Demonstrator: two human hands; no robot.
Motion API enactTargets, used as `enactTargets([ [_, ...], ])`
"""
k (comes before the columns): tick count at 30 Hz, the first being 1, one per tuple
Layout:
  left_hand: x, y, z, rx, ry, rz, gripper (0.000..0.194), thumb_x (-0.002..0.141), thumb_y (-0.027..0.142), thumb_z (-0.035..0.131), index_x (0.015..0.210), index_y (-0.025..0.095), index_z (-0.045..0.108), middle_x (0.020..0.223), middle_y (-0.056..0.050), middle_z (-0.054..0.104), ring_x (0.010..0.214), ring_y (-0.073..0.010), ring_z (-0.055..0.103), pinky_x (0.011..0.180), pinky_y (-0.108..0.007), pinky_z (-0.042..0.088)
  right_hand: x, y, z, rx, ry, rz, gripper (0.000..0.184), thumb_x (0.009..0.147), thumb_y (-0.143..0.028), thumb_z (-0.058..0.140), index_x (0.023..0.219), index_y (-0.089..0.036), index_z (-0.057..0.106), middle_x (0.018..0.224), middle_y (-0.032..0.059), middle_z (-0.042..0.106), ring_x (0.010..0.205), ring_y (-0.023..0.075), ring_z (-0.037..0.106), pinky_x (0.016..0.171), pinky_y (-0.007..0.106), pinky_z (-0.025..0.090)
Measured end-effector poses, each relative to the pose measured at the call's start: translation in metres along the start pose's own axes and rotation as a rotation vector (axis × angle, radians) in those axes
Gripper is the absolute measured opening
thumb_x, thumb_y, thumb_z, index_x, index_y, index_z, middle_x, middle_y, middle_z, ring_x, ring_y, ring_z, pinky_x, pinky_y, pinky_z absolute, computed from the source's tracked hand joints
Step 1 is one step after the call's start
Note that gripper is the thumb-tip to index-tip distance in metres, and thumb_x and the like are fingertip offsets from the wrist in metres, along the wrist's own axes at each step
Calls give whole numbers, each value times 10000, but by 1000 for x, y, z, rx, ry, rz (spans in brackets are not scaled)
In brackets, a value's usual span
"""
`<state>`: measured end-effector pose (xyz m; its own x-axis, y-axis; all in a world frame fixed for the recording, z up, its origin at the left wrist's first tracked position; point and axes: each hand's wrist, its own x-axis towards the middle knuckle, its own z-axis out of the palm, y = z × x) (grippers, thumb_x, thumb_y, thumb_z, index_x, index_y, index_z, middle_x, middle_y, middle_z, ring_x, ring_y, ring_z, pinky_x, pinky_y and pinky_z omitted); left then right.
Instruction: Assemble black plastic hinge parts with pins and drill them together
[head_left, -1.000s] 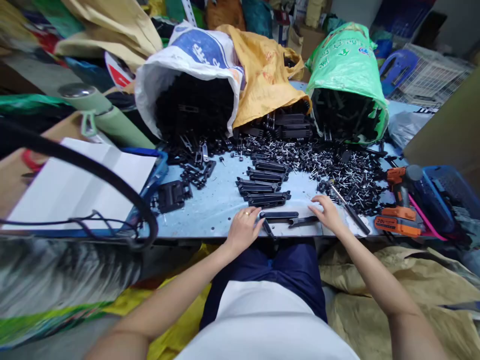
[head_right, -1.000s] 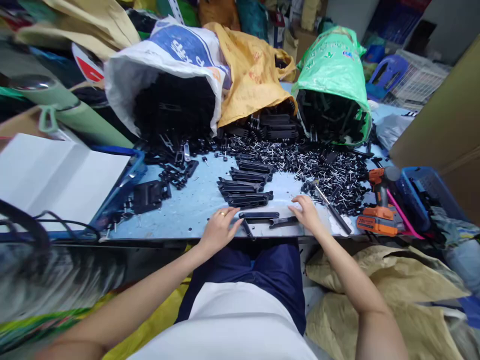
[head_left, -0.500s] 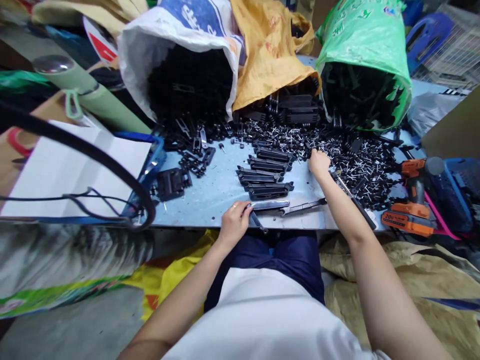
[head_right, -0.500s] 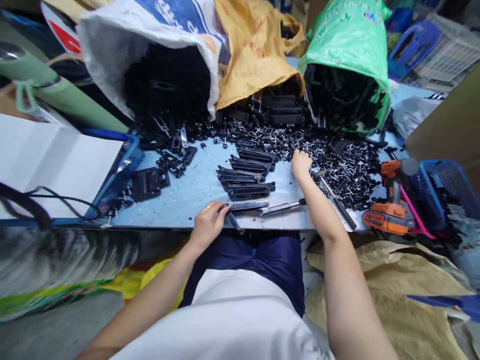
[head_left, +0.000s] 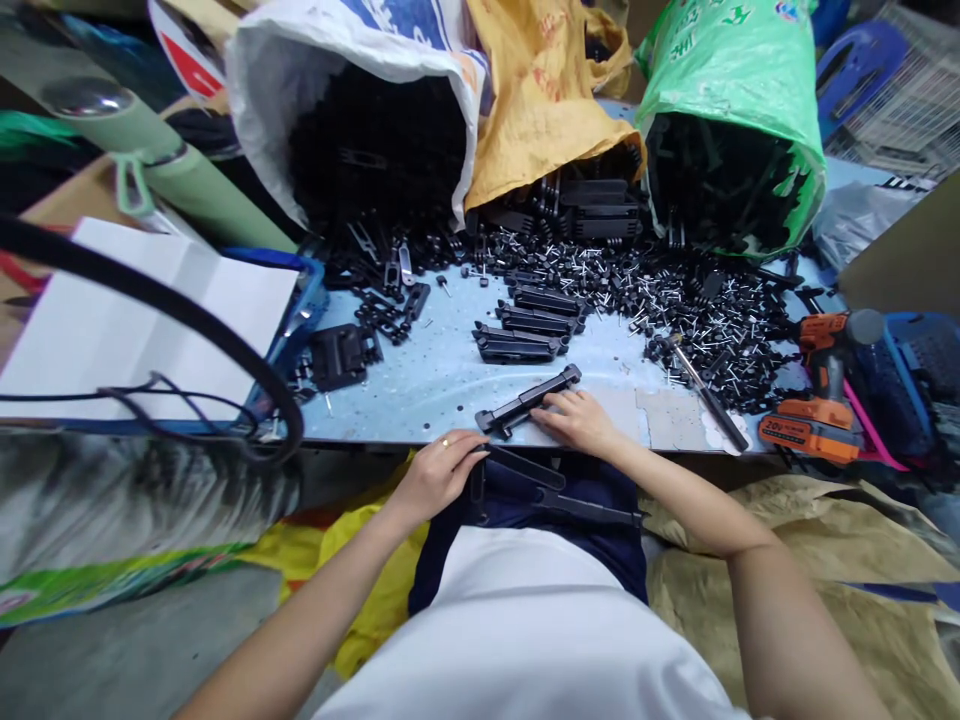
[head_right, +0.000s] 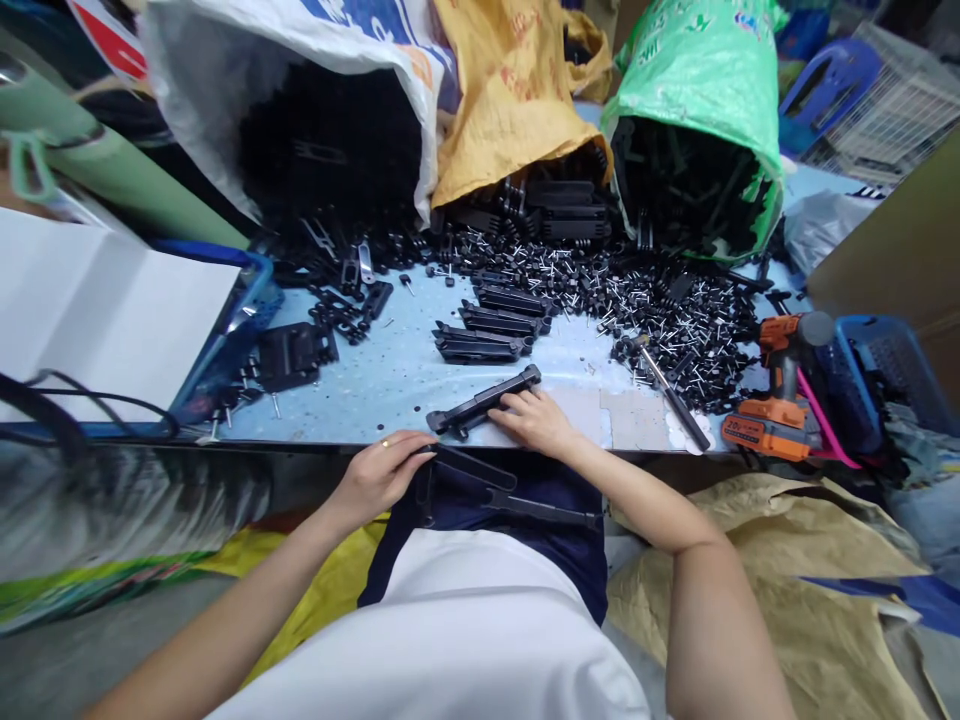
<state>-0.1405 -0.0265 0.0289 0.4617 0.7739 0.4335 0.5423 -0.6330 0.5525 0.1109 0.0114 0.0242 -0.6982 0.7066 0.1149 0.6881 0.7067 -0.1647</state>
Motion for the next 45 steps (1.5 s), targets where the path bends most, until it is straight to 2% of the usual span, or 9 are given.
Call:
enactTargets([
  [5,3,1,6,7,58,-9,191,881,255,429,870,185,606,772,-57,666,732,-154,634,678,-271,538,20,10,5,-47,17,290,267,926,-221,360,984,-144,609,975,104,587,788,159,537,650,264,390],
  [8,1,2,6,16,70,-15,191,881,251,429,860,183,606,771,-56,669,728,-154,635,680,-271,538,31,12,-2,-60,3,351,236,918,-232,381,989,-158,593,987,93,575,777,161,531,611,262,377],
  [13,-3,2,3,4,107,4,166,873,229,445,862,176,603,772,-55,672,725,-147,636,679,-258,535,51,21,-21,-196,-50,114,137,844,-243,532,913,-143,595,1080,133,558,947,230,488,749,339,376],
  [22,-4,4,4,-15,135,-41,165,870,224,455,867,174,612,778,-54,670,723,-140,635,683,-249,533,62,38,-37,-124,-222,-106,167,747,-214,590,886,-123,608,1013,133,606,879,216,511,769,335,372],
  [29,-2,4,4,-19,205,-1,125,856,182,481,867,162,605,764,-43,666,698,-126,631,663,-228,529,48,54,-30,284,-118,115,125,654,-220,636,762,-161,618,773,34,651,747,165,574,726,289,423],
  [35,-5,1,3,-16,234,-21,116,846,177,493,851,166,608,751,-37,669,691,-127,634,654,-228,530,0,74,-55,568,236,346,154,682,-315,639,755,-182,613,862,41,679,804,171,626,780,316,473],
  [39,-6,2,4,-34,224,-23,121,846,189,493,858,171,612,755,-35,672,688,-128,635,651,-230,531,-9,52,-42,493,325,174,151,728,-340,623,771,-195,610,901,62,683,820,169,617,780,329,478],
  [42,-6,6,5,-48,211,-3,124,850,186,489,859,169,612,754,-36,673,685,-124,635,647,-222,531,13,31,-15,368,244,-27,127,772,-316,585,787,-193,615,947,78,676,860,177,592,777,345,467],
  [45,-8,8,4,-30,199,-6,133,855,193,482,851,169,614,755,-38,676,689,-124,638,652,-222,533,38,26,1,244,162,-59,123,814,-275,541,851,-190,621,1044,92,644,952,194,558,827,374,438],
])
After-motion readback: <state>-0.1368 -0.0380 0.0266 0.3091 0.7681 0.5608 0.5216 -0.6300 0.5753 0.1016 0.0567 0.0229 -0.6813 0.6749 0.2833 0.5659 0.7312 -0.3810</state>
